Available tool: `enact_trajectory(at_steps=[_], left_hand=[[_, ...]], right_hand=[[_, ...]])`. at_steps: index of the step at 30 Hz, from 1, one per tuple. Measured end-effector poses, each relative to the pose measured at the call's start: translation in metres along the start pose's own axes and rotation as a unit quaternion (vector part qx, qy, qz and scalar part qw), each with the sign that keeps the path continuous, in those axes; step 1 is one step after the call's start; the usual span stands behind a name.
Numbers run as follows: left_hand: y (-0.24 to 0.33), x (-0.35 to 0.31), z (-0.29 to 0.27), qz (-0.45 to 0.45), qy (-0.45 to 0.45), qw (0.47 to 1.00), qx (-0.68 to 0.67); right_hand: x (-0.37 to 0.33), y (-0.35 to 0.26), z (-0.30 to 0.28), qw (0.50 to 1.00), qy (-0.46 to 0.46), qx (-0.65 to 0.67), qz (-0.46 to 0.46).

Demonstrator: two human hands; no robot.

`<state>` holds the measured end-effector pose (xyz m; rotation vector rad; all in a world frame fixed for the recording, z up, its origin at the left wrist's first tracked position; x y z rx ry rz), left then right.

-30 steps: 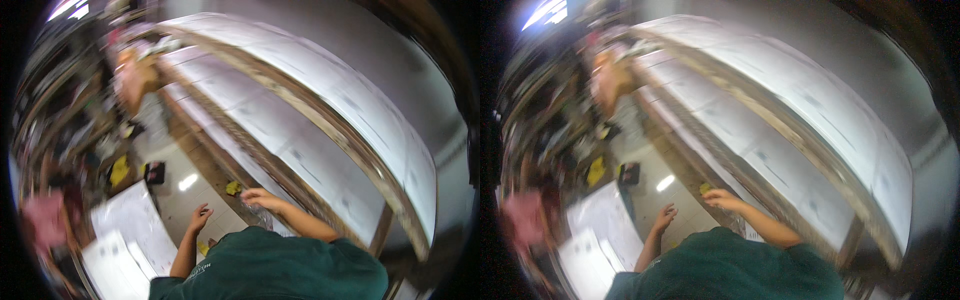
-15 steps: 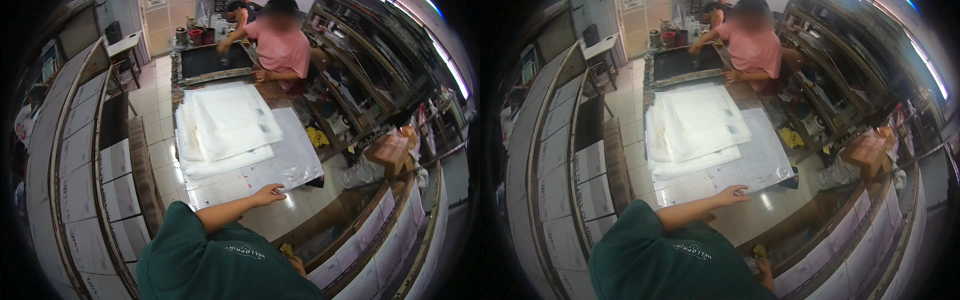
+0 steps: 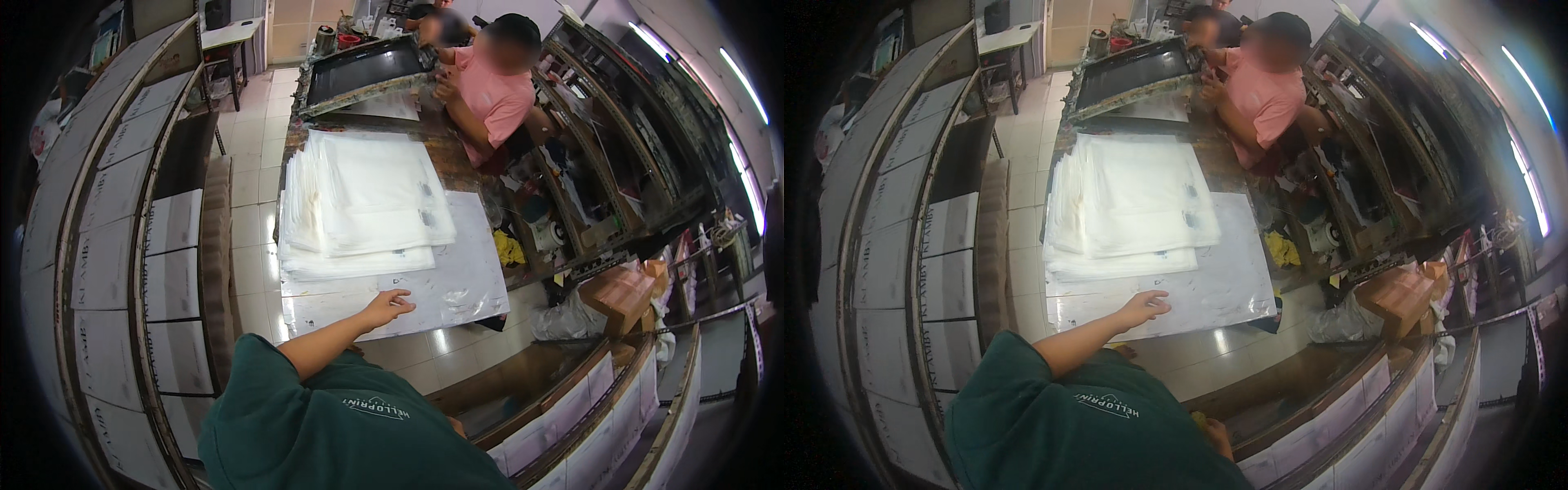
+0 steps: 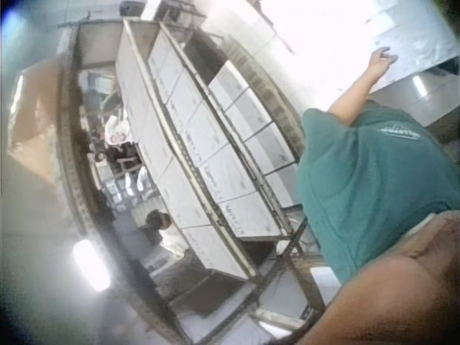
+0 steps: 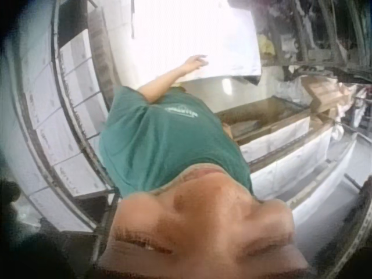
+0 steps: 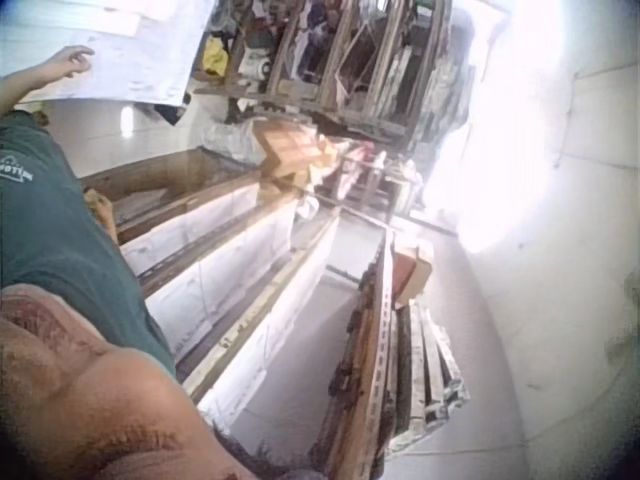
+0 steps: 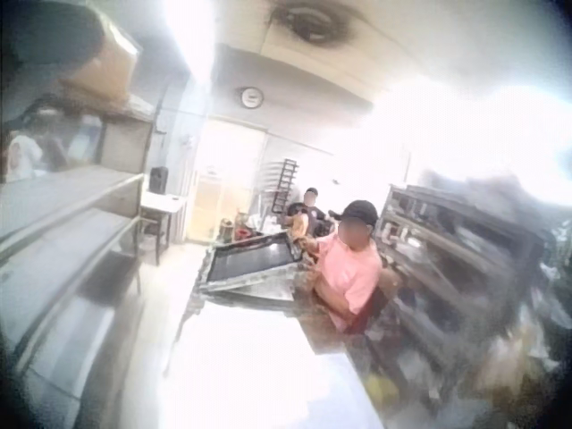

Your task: The person repeatedly picks up white sheets of paper from a table and places them onto a nearby shelf. The person handles the sheets one at a time, moving them from the table to the shelf in a repetitive cycle.

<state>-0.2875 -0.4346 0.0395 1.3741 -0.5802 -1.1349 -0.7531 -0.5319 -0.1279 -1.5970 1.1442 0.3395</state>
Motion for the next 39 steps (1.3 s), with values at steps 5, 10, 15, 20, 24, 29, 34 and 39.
enact_trajectory(at_steps=[5, 10, 15, 20, 24, 29, 34, 39], left_hand=[[-0.003, 0.017, -0.012, 0.004, 0.021, 1.0, -0.015], [0.035, 0.013, -0.019, -0.068, 0.035, 0.997, 0.003], [0.016, 0.05, -0.037, 0.007, 0.078, 0.991, -0.108], [0.007, 0.083, -0.063, 0.047, 0.081, 0.937, -0.336], [0.025, 0.121, -0.09, 0.074, 0.123, 0.911, -0.386], [0.041, 0.188, -0.149, 0.178, 0.166, 0.862, -0.444], [0.035, 0.232, -0.177, 0.149, 0.228, 0.832, -0.483], [-0.001, 0.248, -0.156, 0.08, 0.253, 0.838, -0.477]], right_hand=[[-0.031, -0.058, -0.012, 0.998, 0.015, 0.006, 0.056], [-0.044, -0.084, -0.021, 0.991, 0.059, 0.095, 0.068], [-0.037, -0.067, -0.017, 0.994, 0.046, 0.063, 0.077], [-0.032, -0.036, -0.016, 0.998, 0.031, 0.052, 0.033], [-0.039, -0.007, -0.026, 0.997, 0.04, 0.027, 0.054], [-0.067, -0.042, -0.028, 0.993, 0.023, 0.049, 0.104], [-0.076, -0.058, -0.042, 0.98, 0.053, 0.07, 0.177], [-0.035, 0.006, -0.039, 0.992, 0.047, 0.043, 0.11]])
Point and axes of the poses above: each hand's wrist, its own x-axis towards the middle knuckle, its own z-axis out of the palm, y = z × x, the point moved 5 cm from there along x, towards the middle knuckle, and after that the axes turned 5 degrees about -y, right-handed, at the moved point
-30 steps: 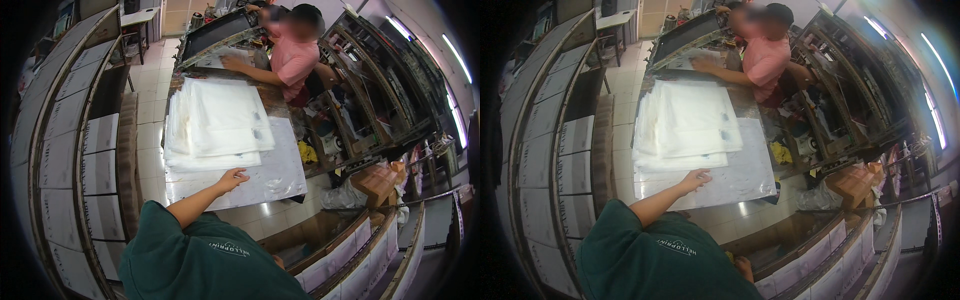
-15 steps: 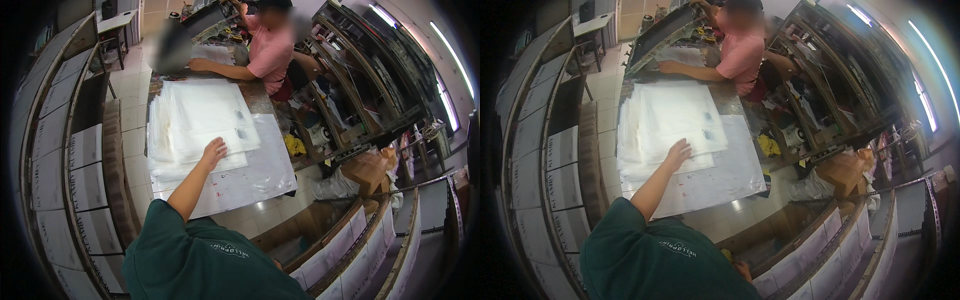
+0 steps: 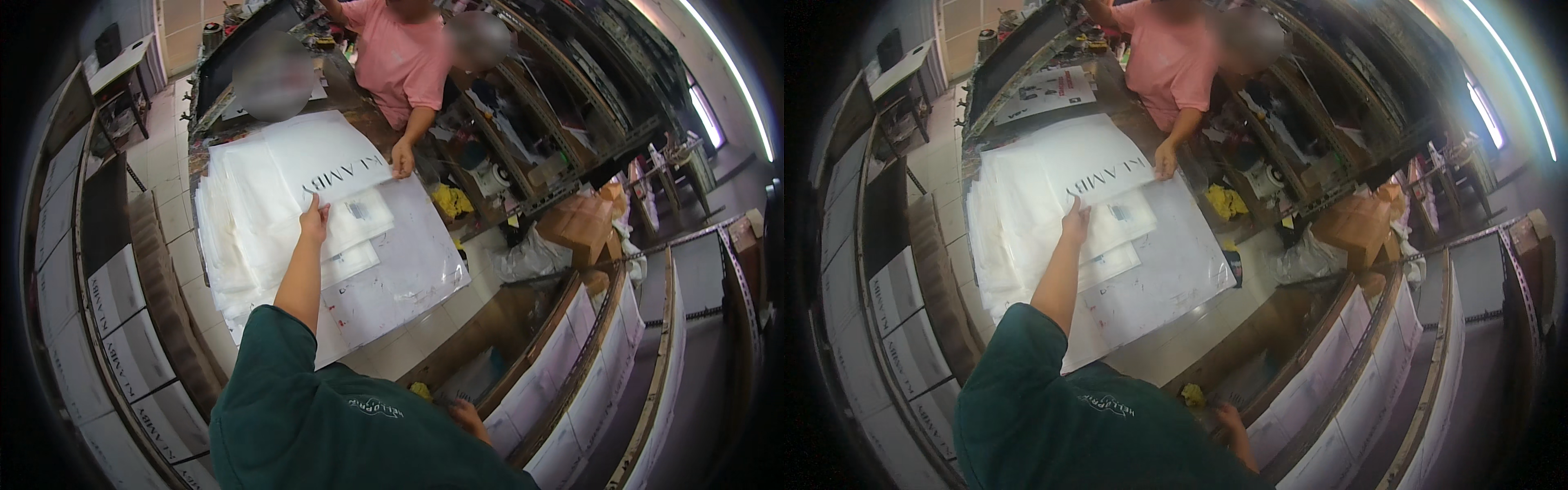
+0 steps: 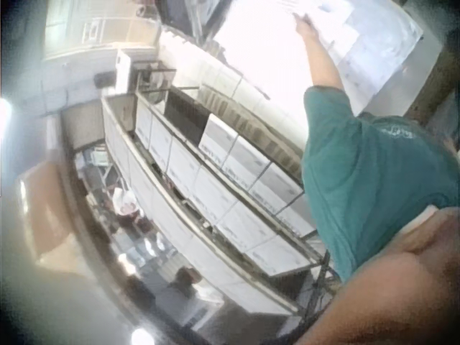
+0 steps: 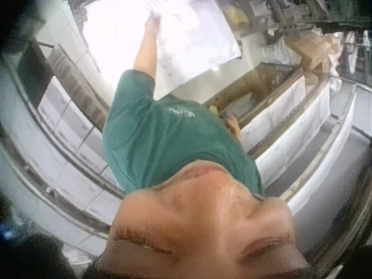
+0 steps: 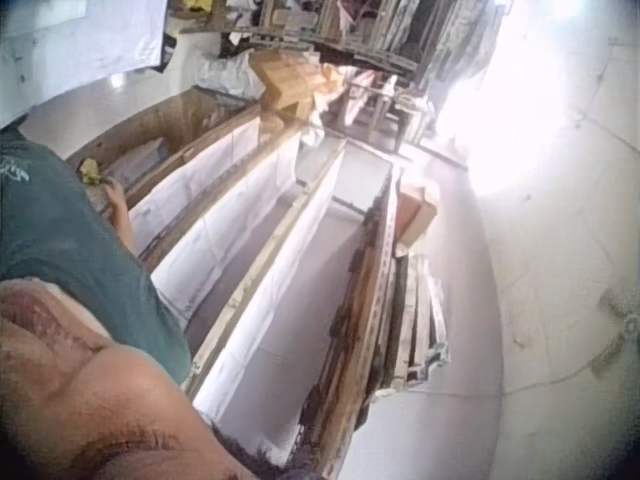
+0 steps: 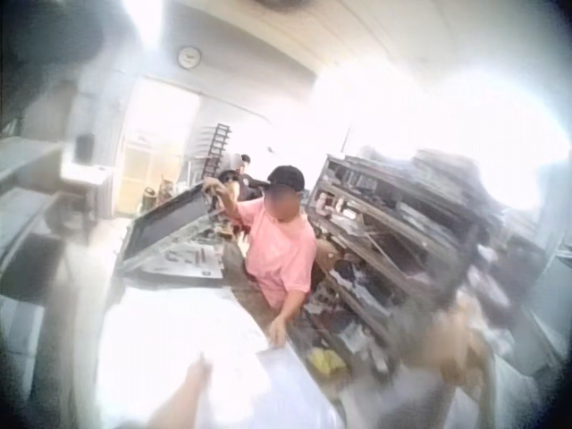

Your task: The person repeatedly picks up white sheets of paper from a table and places them onto a nearby shelf. The person handles the sheets one at a time, moving them from the table to the shelf in a repetitive cycle.

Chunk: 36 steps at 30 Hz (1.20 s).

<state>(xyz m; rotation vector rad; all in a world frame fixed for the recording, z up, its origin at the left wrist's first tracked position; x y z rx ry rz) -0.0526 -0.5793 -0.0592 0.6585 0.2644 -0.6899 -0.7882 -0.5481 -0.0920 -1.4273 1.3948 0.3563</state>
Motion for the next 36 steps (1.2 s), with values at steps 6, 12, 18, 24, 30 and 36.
enact_trajectory(at_steps=[6, 12, 18, 24, 30, 36], left_hand=[[-0.026, -0.106, 0.034, 0.003, -0.003, 0.999, 0.041], [-0.077, -0.226, 0.102, -0.082, -0.134, 0.983, 0.098], [-0.118, -0.318, 0.123, -0.211, -0.294, 0.913, 0.187], [-0.165, -0.428, 0.115, -0.476, -0.412, 0.739, 0.241], [-0.075, -0.536, 0.15, -0.655, -0.726, 0.163, 0.133], [-0.088, -0.542, 0.222, -0.621, -0.754, 0.154, -0.145]], right_hand=[[-0.019, -0.154, 0.039, 0.989, -0.004, 0.017, -0.145], [-0.016, -0.373, 0.028, 0.955, -0.049, 0.242, -0.164], [-0.049, -0.42, -0.035, 0.81, 0.116, 0.526, -0.23], [-0.159, -0.348, -0.097, 0.778, 0.325, 0.471, -0.261], [-0.357, -0.247, -0.12, 0.752, 0.55, 0.318, -0.175], [-0.601, -0.219, -0.035, 0.681, 0.701, 0.201, 0.065]])
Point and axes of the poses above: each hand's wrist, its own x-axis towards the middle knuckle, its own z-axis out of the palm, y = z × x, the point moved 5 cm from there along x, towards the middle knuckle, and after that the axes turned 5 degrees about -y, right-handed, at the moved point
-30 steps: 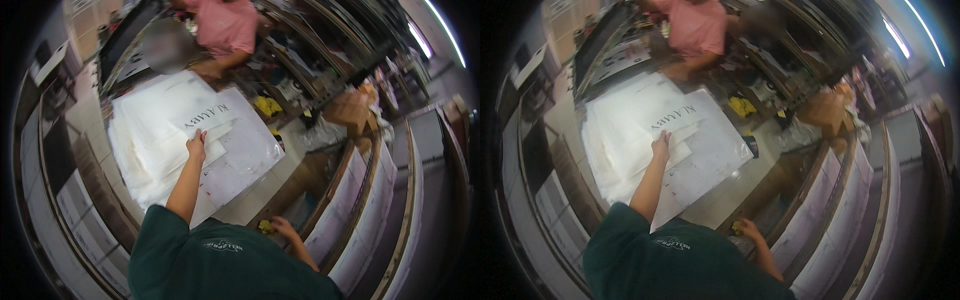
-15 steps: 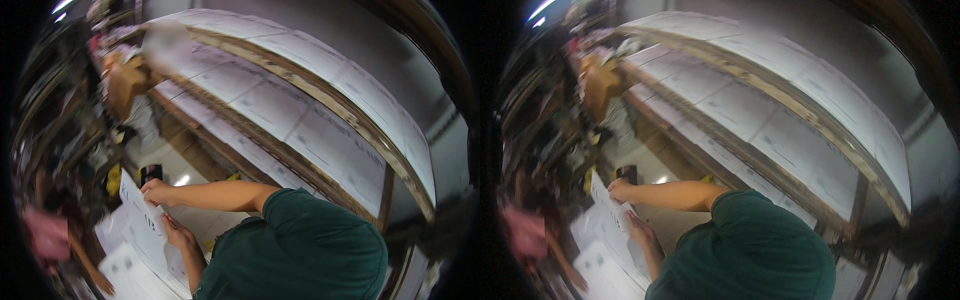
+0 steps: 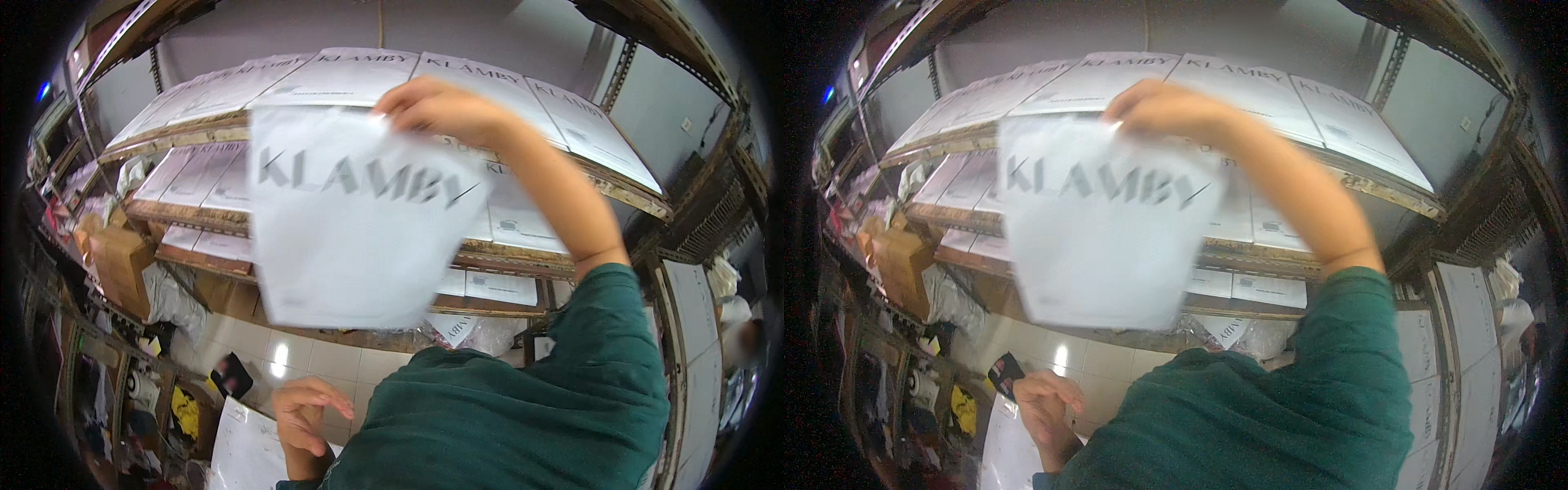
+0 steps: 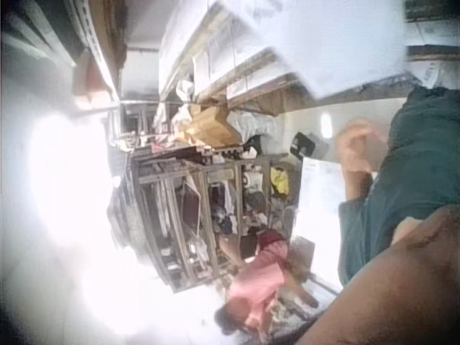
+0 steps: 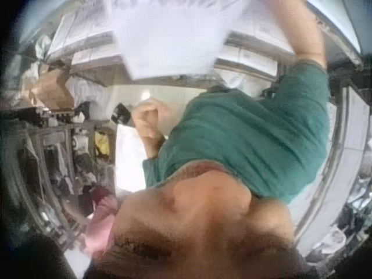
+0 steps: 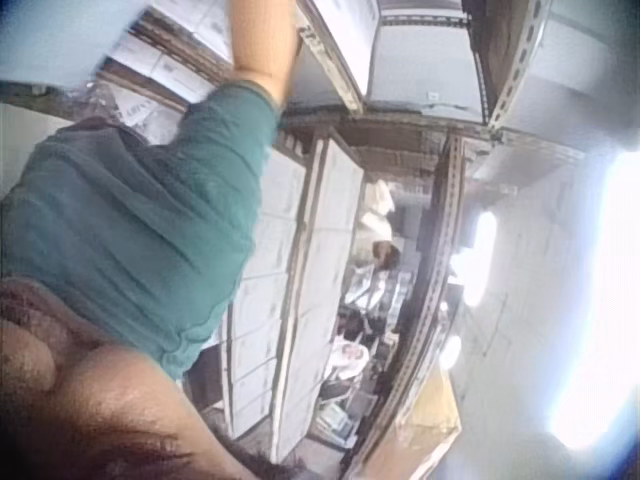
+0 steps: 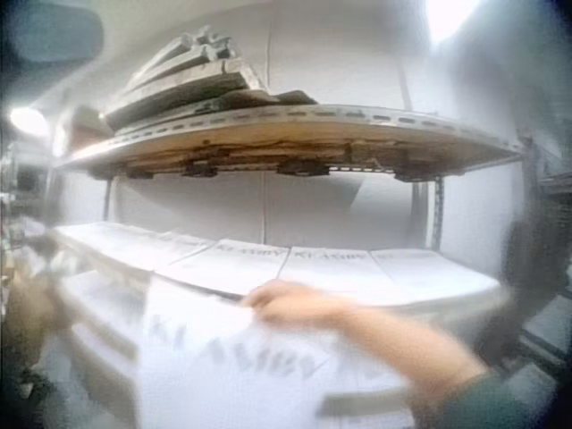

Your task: The person repeatedly picks up white sheets of paper from a table and places them onto a nearby shelf. The person handles the sheets one at a time, moving them from the table to the shelf in a repetitive cycle.

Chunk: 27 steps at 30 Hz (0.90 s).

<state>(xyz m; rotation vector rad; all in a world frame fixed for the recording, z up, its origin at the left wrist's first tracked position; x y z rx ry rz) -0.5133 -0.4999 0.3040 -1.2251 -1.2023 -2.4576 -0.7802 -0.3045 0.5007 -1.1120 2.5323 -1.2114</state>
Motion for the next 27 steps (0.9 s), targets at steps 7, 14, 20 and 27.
enact_trajectory(at_steps=[7, 14, 20, 27], left_hand=[[-0.035, 0.041, -0.03, -0.007, 0.078, 0.997, -0.014], [-0.101, 0.08, -0.023, -0.091, 0.096, 0.991, -0.015], [-0.154, 0.077, -0.02, -0.125, 0.191, 0.972, 0.062], [-0.211, 0.037, -0.003, -0.115, 0.367, 0.916, 0.113]], right_hand=[[-0.124, 0.004, -0.216, 0.938, 0.184, -0.269, 0.113], [-0.209, 0.076, -0.358, 0.877, 0.149, -0.362, 0.277], [-0.177, 0.185, -0.449, 0.855, 0.145, -0.401, 0.297], [-0.108, 0.285, -0.494, 0.826, 0.107, -0.431, 0.347]])
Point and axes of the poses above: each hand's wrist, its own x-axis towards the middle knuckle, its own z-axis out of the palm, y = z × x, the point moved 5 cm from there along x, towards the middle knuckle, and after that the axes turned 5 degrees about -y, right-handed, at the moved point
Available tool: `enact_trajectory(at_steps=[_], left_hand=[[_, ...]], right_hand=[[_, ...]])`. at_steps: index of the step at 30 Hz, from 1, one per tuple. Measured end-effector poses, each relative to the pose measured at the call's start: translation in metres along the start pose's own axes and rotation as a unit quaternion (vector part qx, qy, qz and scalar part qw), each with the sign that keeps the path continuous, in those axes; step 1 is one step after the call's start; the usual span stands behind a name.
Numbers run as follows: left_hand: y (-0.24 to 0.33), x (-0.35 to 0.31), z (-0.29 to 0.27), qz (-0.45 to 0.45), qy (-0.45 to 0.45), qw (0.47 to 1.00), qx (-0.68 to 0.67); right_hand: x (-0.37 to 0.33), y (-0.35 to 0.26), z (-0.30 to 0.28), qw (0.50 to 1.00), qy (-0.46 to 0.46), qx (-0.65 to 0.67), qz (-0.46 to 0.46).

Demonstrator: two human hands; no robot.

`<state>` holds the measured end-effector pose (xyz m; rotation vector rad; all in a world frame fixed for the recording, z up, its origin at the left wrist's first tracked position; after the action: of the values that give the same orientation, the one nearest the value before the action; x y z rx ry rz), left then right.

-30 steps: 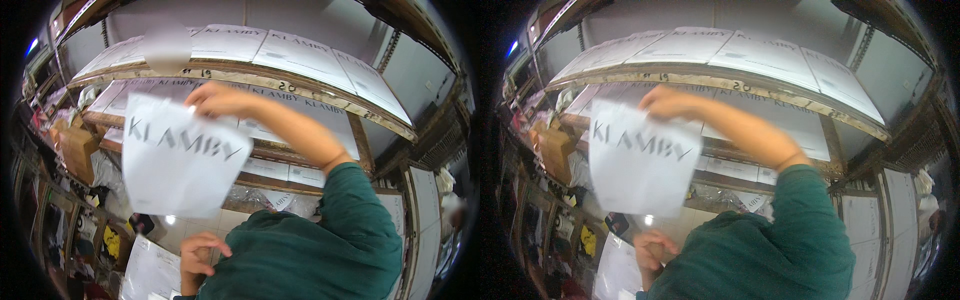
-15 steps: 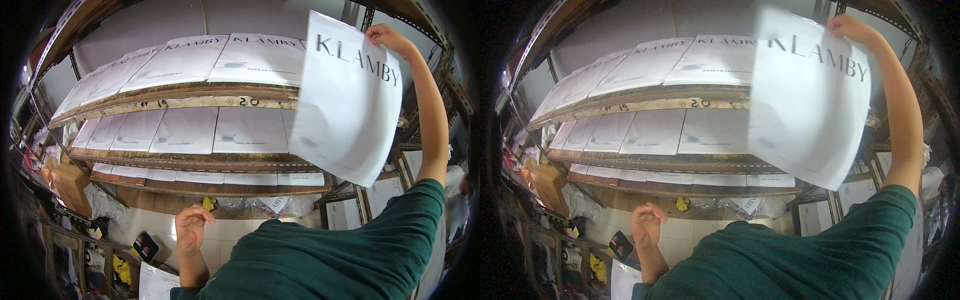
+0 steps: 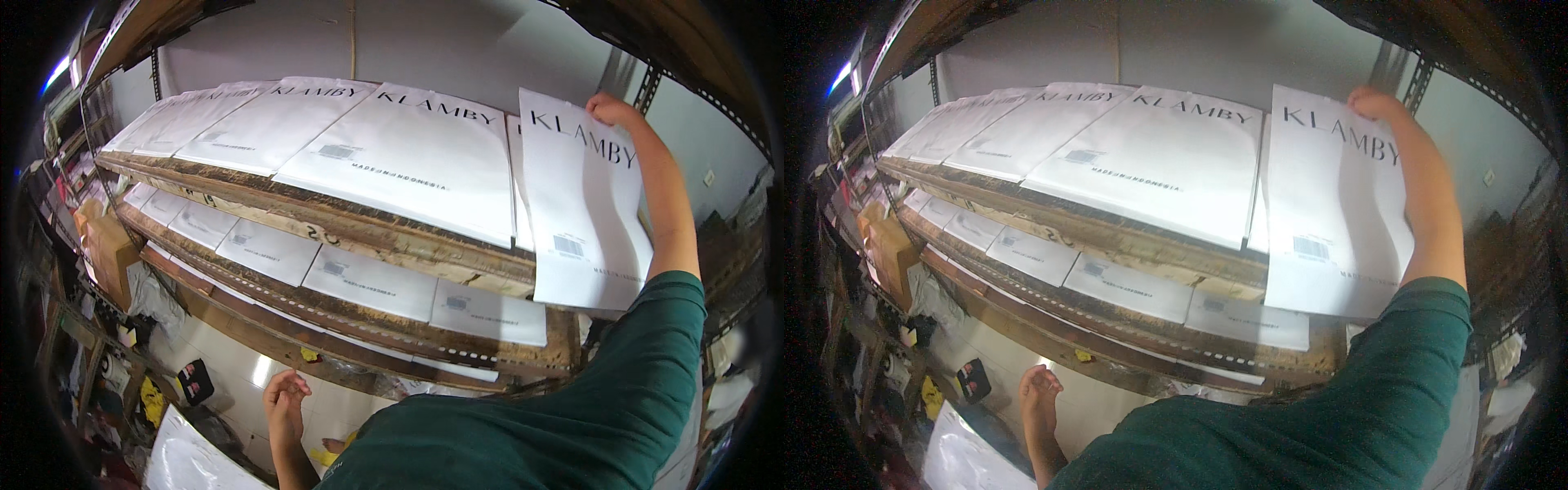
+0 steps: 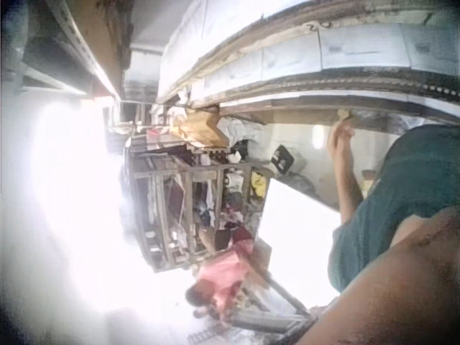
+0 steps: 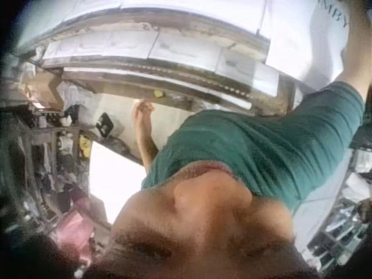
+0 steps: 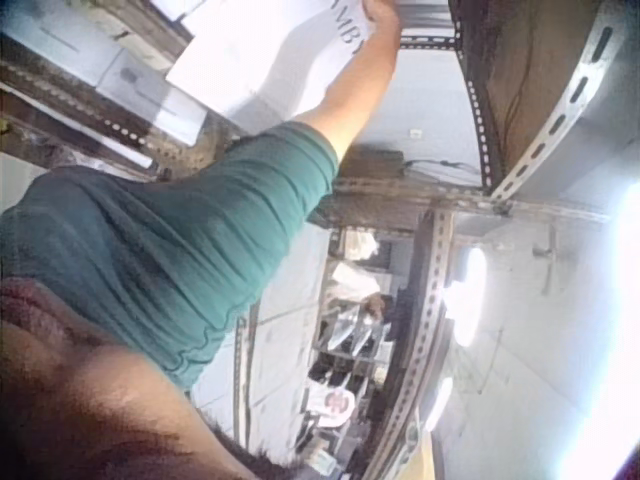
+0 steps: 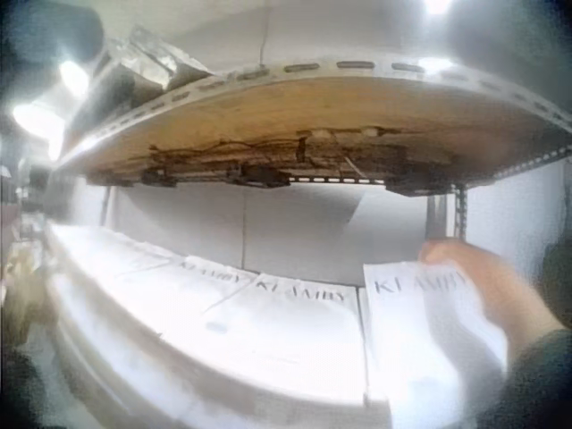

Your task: The person repeatedly picks up white sheets of paper from a table and places them onto a nearby shelf. The person handles the sheets one at a time, moving them from the table to the shelf in a repetitive cycle.

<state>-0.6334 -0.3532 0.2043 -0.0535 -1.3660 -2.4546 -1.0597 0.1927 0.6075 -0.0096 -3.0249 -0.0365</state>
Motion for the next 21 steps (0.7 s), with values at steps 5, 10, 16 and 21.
enact_trajectory(at_steps=[5, 10, 16, 21], left_hand=[[-0.018, -0.013, 0.025, 0.011, 0.05, 0.999, 0.001], [-0.019, -0.007, 0.043, 0.022, 0.052, 0.998, 0.015], [-0.022, 0.007, 0.065, 0.023, 0.028, 0.999, 0.012], [-0.023, 0.007, 0.067, 0.017, 0.019, 1.0, 0.007]], right_hand=[[0.053, 0.02, 0.043, 0.997, -0.069, 0.031, -0.021], [0.062, 0.02, 0.073, 0.992, -0.084, 0.095, -0.025], [0.076, 0.035, 0.087, 0.991, -0.085, 0.095, -0.033], [0.085, 0.037, 0.095, 0.989, -0.094, 0.102, -0.042]])
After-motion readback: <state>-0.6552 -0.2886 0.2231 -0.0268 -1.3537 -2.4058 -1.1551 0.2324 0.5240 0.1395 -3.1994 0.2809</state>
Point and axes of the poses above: each hand's wrist, its own x-axis towards the middle knuckle, its own z-axis out of the palm, y = z × x, the point moved 5 cm from there along x, towards the middle knuckle, and after that the axes turned 5 degrees about -y, right-handed, at the moved point
